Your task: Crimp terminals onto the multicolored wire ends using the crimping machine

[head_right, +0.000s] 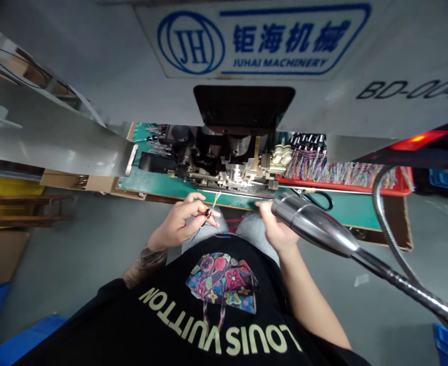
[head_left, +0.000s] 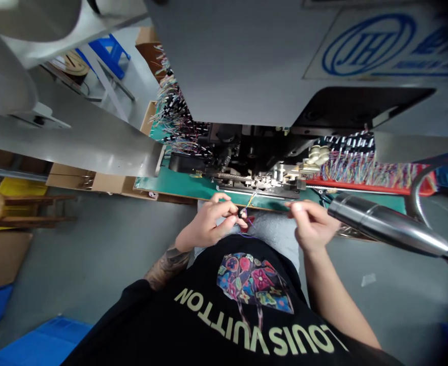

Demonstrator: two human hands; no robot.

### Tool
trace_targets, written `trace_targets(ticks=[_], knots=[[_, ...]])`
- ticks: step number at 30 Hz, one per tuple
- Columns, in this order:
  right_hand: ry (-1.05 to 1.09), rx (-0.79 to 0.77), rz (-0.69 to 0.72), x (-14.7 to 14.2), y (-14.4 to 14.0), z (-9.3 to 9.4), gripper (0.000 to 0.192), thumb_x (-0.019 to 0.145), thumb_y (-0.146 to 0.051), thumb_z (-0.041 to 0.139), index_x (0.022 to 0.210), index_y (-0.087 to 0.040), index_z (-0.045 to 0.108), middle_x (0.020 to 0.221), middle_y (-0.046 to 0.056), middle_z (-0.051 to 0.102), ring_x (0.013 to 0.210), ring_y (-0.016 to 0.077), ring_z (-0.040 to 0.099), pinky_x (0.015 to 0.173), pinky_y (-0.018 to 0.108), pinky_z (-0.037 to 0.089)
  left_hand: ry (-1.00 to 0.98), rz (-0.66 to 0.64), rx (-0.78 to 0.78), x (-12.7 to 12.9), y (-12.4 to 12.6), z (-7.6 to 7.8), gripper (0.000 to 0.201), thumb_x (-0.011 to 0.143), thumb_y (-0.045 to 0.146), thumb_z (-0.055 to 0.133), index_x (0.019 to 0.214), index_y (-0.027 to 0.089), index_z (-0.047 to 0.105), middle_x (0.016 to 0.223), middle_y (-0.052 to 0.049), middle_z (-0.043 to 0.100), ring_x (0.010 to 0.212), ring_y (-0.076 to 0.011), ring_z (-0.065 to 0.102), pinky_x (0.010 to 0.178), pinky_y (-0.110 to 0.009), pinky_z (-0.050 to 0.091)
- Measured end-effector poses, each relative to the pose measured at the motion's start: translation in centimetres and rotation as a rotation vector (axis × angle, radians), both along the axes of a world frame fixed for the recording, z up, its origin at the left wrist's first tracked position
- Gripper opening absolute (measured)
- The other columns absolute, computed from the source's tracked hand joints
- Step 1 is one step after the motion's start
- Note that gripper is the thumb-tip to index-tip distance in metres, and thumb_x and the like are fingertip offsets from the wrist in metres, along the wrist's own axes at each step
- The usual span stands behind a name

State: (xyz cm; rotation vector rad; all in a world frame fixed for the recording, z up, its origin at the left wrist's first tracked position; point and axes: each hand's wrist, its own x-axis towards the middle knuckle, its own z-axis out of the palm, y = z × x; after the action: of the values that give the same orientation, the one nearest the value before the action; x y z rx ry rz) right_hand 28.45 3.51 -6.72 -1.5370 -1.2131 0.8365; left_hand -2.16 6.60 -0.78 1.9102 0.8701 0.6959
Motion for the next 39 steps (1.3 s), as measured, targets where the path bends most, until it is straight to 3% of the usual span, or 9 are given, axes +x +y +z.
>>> trace_targets(ticks=[5,8,10,12,16,19,22,30,39], knots=[[0.511,-0.146,0.447,-5.4,0.4,1.1,0.053,0.099,-0.071,0.081,0.11,-0.021,0.092,0.062,0.001,0.069,0.047,0.0129,0.05,0.046,0.027,0.042,-0.373,-0.263,-0.564,2.4,0.2,-1.6,0.036,0.118,0.044,0.053,0.105,0.02,0.077,0.096,-0.014,0.09,0.099,-0.0322,0.087,0.1,-0.049,0.065],[0.541,-0.219,0.528,-6.1,1.5,1.8,0.054,0.095,-0.072,0.085,0.085,-0.019,0.086,0.059,0.002,0.068,0.049,0.0133,0.055,0.047,0.026,0.044,-0.455,-0.286,-0.789,3.3,0.2,-3.7,0.038,0.114,0.05,0.059,0.102,0.019,0.076,0.085,-0.013,0.088,0.087,-0.0337,0.088,0.092,-0.048,0.07],[0.509,-0.208,0.471,-6.1,1.8,2.1,0.056,0.094,-0.071,0.086,0.073,-0.019,0.08,0.056,0.002,0.065,0.048,0.0134,0.054,0.047,0.026,0.045,-0.421,-0.18,-0.732,3.2,0.1,-4.6,0.047,0.116,0.057,0.054,0.101,0.019,0.077,0.087,-0.015,0.087,0.086,-0.0336,0.088,0.089,-0.049,0.071],[0.472,-0.171,0.37,-6.0,1.8,2.3,0.052,0.093,-0.068,0.087,0.075,-0.02,0.082,0.054,0.001,0.063,0.045,0.013,0.051,0.046,0.027,0.044,-0.377,0.069,-0.525,2.5,-0.3,-4.5,0.057,0.12,0.061,0.04,0.103,0.02,0.077,0.096,-0.017,0.088,0.091,-0.033,0.088,0.093,-0.05,0.071],[0.365,-0.099,0.192,-5.9,1.8,2.6,0.04,0.092,-0.059,0.088,0.077,-0.022,0.086,0.055,0.002,0.065,0.045,0.0137,0.051,0.044,0.028,0.044,-0.209,0.675,0.223,1.1,-1.7,-2.3,0.045,0.12,0.054,0.041,0.106,0.028,0.075,0.101,-0.01,0.086,0.098,-0.0306,0.085,0.093,-0.054,0.07],[0.338,-0.049,0.135,-6.2,1.9,2.9,0.038,0.092,-0.055,0.087,0.074,-0.022,0.084,0.057,0.002,0.068,0.044,0.0138,0.052,0.044,0.028,0.045,-0.153,0.437,0.593,1.7,-2.6,-0.7,0.012,0.108,0.038,0.067,0.111,0.031,0.076,0.101,-0.004,0.086,0.091,-0.0269,0.084,0.084,-0.049,0.071],[0.285,0.005,0.13,-6.7,1.8,3.4,0.038,0.095,-0.05,0.084,0.069,-0.022,0.081,0.057,0.002,0.068,0.047,0.0159,0.058,0.048,0.029,0.05,-0.144,0.192,0.553,3.2,-2.6,-0.2,0.019,0.102,0.018,0.073,0.12,0.027,0.075,0.112,-0.006,0.087,0.098,-0.024,0.085,0.087,-0.043,0.072],[0.246,0.134,0.183,-6.8,1.0,4.1,0.039,0.103,-0.046,0.08,0.071,-0.023,0.082,0.051,0.0,0.064,0.042,0.0173,0.058,0.048,0.032,0.053,-0.218,0.267,0.302,4.1,-1.5,-1.4,0.012,0.104,0.018,0.077,0.116,0.023,0.076,0.114,-0.009,0.088,0.107,-0.0239,0.086,0.094,-0.04,0.072],[0.216,0.307,0.142,-7.5,1.1,3.8,0.031,0.105,-0.031,0.079,0.077,-0.022,0.088,0.056,-0.001,0.071,0.044,0.015,0.064,0.052,0.028,0.059,-0.246,0.236,0.073,4.3,-1.1,-1.6,0.017,0.106,0.026,0.079,0.091,0.019,0.078,0.075,0.0,0.081,0.061,-0.012,0.071,0.063,-0.024,0.058]])
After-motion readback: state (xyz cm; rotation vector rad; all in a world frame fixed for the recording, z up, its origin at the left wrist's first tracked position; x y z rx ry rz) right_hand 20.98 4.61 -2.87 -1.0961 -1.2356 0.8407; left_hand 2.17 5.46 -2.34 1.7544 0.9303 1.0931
